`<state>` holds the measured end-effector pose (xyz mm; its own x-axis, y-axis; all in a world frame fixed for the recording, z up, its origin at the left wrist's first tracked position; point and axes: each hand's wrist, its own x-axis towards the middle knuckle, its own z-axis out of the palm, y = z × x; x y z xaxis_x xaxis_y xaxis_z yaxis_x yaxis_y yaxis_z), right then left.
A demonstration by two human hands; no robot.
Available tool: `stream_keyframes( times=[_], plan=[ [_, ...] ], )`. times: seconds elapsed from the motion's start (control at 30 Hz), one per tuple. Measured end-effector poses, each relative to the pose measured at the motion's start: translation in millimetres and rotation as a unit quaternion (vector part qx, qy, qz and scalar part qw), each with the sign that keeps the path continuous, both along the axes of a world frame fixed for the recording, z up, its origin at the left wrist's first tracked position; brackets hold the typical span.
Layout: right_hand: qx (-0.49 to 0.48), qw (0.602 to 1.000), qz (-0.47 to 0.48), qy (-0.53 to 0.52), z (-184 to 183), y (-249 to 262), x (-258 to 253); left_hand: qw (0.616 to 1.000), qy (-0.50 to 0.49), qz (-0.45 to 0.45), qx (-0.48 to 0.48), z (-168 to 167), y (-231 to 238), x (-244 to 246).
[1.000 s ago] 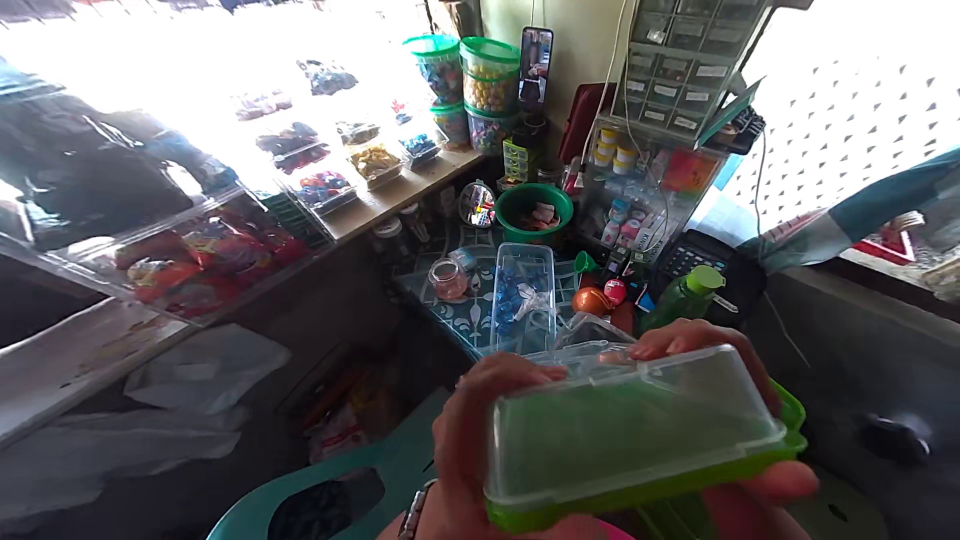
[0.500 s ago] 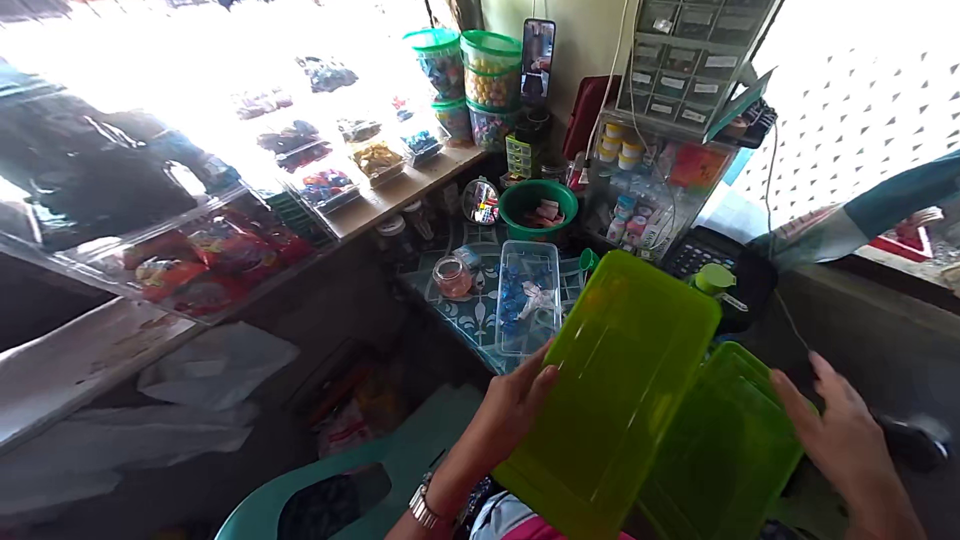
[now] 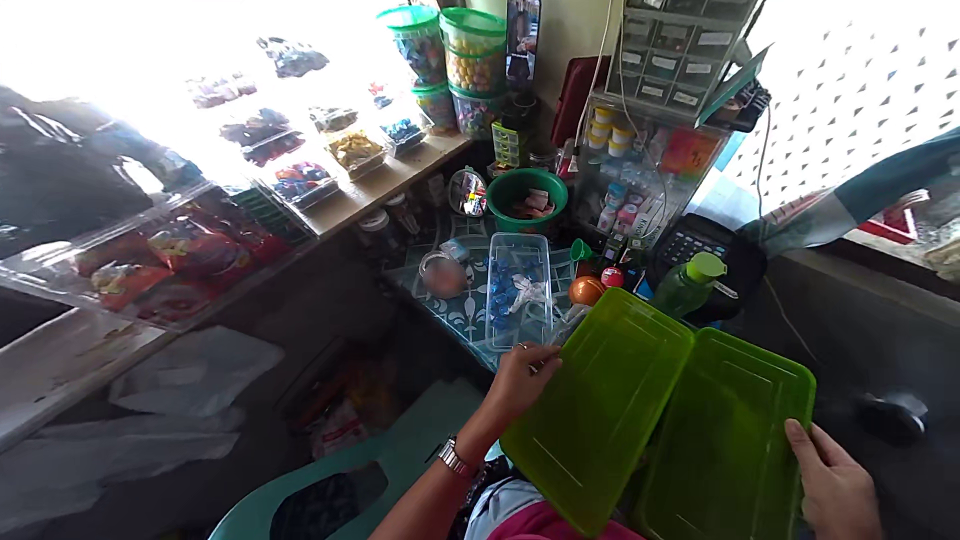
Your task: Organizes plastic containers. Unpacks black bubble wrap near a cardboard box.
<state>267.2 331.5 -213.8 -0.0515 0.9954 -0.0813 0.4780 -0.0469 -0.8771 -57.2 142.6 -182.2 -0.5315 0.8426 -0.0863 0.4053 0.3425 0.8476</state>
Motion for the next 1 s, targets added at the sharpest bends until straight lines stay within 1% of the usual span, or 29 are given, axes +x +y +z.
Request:
stream_keyframes(
  times=[0.13,0.23,0.27,0.33,0.4,0.53,0.6,0.63,0.7,0.77,0.8,0.83,0.9,1.0],
  plan=[
    [0.025,0.998,-0.048,0.024,4,5,0,0.998,-0.028,0.046,0.025,-7,2,0],
    [0.024,0.996,-0.078,0.046,8,8,-2,0.996,-0.037,0.068,0.036,-10,1,0],
    [0.023,0.995,-0.083,0.051,9,8,-2,0.997,-0.031,0.063,0.031,-9,0,1],
    [0.019,0.994,-0.089,0.059,11,8,-3,0.999,-0.029,0.023,0.001,-4,-5,-1],
    [0.018,0.992,-0.097,0.078,9,9,-3,0.998,-0.054,-0.004,-0.017,0,-10,-4],
    [0.019,0.986,-0.102,0.133,5,7,-9,0.995,-0.099,0.022,0.017,-6,-15,-5],
    [0.024,0.984,-0.103,0.143,6,7,-12,0.996,-0.088,0.011,0.002,-7,-15,-16],
    [0.027,0.984,-0.101,0.145,7,6,-13,0.997,-0.066,0.021,-0.017,-9,-14,-25],
    [0.034,0.983,-0.093,0.152,8,7,-13,0.995,-0.001,0.08,-0.067,-22,-7,-51],
    [0.027,0.984,-0.086,0.151,10,6,-14,0.977,0.05,0.166,-0.127,-49,2,-82],
    [0.021,0.985,-0.082,0.149,12,5,-16,0.965,0.057,0.198,-0.161,-62,6,-95],
    [0.015,0.986,-0.077,0.148,15,3,-18,0.957,0.052,0.212,-0.193,-74,10,-105],
    [0.011,0.985,-0.072,0.154,22,0,-21,0.948,0.043,0.201,-0.241,-92,18,-116],
    [0.023,0.982,-0.067,0.173,28,0,-20,0.952,0.072,0.179,-0.239,-103,26,-119]
  ],
)
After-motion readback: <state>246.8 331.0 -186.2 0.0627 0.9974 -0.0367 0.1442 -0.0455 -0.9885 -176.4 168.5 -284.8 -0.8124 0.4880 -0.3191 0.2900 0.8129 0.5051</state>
